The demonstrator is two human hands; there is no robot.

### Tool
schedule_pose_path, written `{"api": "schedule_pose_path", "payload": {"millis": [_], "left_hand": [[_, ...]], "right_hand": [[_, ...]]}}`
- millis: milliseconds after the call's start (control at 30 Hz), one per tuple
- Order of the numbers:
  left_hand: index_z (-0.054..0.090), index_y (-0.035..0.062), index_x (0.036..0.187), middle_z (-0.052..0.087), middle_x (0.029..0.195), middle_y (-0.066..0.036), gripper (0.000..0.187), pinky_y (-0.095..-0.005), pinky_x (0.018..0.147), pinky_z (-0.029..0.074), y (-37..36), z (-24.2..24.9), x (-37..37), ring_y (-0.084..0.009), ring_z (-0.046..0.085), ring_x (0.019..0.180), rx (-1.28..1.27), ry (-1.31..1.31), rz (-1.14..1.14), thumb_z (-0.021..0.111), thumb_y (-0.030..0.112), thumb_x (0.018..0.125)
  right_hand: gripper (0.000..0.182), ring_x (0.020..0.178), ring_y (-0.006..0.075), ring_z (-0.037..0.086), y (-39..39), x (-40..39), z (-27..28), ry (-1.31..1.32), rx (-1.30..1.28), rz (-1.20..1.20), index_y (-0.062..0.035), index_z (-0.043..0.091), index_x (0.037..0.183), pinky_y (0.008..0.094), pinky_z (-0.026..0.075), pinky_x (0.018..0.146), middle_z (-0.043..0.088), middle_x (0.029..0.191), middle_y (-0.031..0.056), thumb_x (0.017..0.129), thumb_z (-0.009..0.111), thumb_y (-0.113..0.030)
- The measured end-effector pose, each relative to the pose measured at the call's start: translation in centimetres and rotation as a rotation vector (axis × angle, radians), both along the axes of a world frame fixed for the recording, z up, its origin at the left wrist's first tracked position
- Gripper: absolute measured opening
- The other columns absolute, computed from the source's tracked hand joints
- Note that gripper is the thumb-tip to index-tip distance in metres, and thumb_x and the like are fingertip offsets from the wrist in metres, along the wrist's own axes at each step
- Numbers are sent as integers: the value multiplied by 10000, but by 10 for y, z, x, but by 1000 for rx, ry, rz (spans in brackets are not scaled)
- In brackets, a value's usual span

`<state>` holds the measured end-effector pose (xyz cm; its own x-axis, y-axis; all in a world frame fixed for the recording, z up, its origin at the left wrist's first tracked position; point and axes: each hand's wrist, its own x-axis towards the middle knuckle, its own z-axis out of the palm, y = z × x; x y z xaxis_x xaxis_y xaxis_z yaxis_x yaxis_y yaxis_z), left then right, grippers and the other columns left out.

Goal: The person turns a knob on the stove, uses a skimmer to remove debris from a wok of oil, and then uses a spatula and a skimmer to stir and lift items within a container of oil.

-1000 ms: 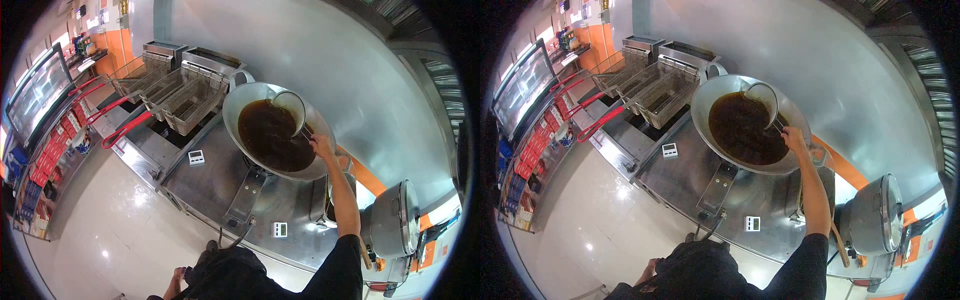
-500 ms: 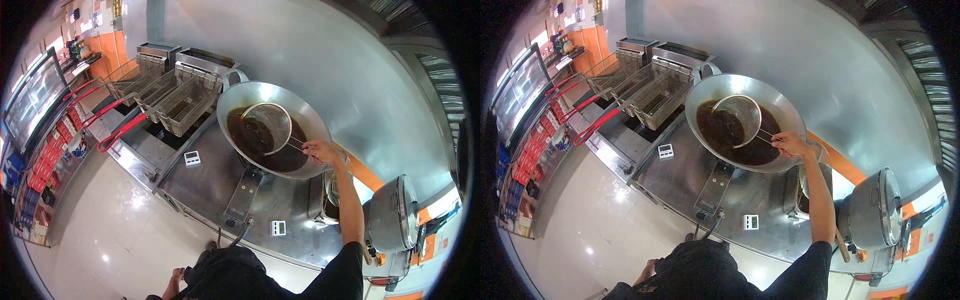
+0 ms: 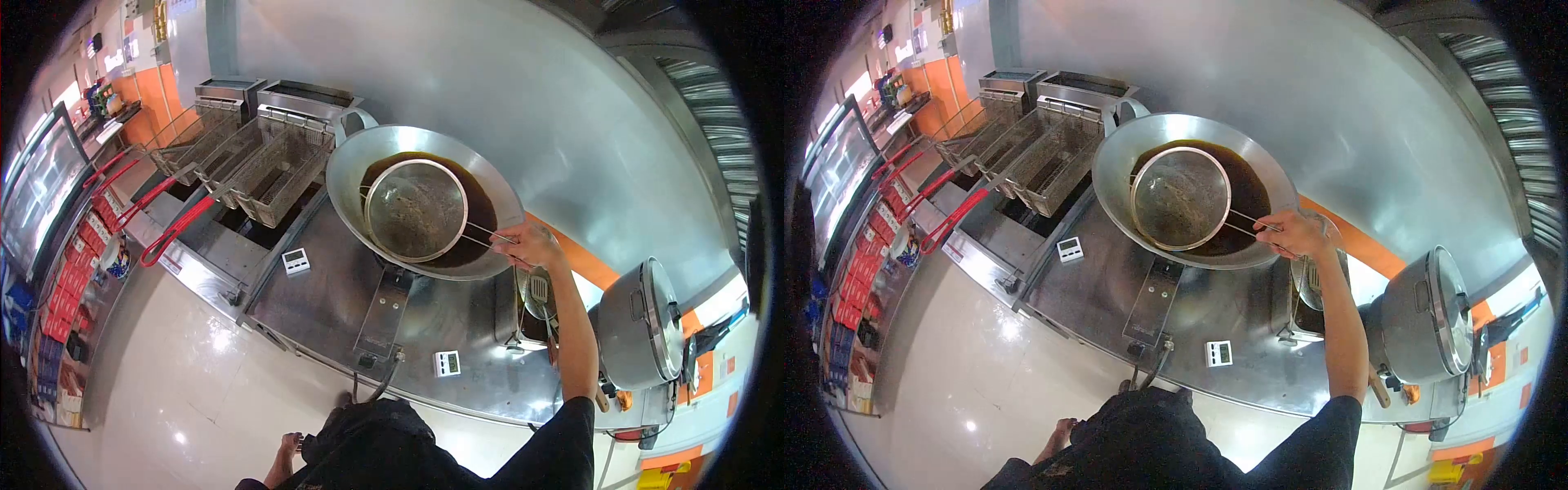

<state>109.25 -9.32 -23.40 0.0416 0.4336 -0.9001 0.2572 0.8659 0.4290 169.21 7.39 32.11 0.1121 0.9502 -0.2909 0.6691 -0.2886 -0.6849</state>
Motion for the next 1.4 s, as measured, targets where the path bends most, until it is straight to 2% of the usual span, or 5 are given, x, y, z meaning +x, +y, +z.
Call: {"api": "schedule_pose_path", "payload": {"millis": [667, 867, 1067, 1267, 1400], "left_hand": [[538, -51, 1051, 626, 929, -229, 344, -481, 678, 548, 4, -1, 25, -372, 648, 765, -71, 42, -161, 490, 246, 886], [517, -59, 1083, 612, 934, -245, 361, -503, 634, 561, 2, 2, 53, -392, 645, 717, -2, -83, -68, 487, 248, 895], [566, -29, 1034, 643, 865, -202, 304, -466, 621, 560, -23, 4, 96, -354, 654, 709, -24, 1, -181, 462, 230, 913], [594, 14, 1036, 659, 870, -154, 289, -426, 627, 501, -48, 4, 142, -266, 625, 687, 52, -44, -223, 491, 245, 897], [610, 20, 981, 658, 817, -141, 280, -410, 640, 474, -53, -13, 161, -253, 612, 711, 1, -159, -198, 521, 257, 861]], "right_hand": [[261, 351, 62, 390, -48, 32, -2, 16, 310, -351, 30, 581, 1052, 229, 277, 321, 536, 558, 38, 858, 636, -136], [227, 352, 52, 381, -117, 70, 23, 156, 453, -471, 19, 579, 1025, 218, 264, 314, 474, 534, 1, 874, 610, -148], [154, 376, 39, 402, -225, 117, 9, -121, 527, -686, -10, 565, 1006, 202, 274, 324, 501, 557, 5, 870, 577, -81], [215, 636, 334, 582, -304, 140, -61, -630, 570, -612, -37, 523, 995, 392, 449, 576, 570, 701, 164, 798, 513, 48], [323, 725, 389, 590, -319, 148, -104, -683, 384, -627, -55, 501, 1075, 442, 460, 618, 599, 812, 188, 773, 489, 58]]}}
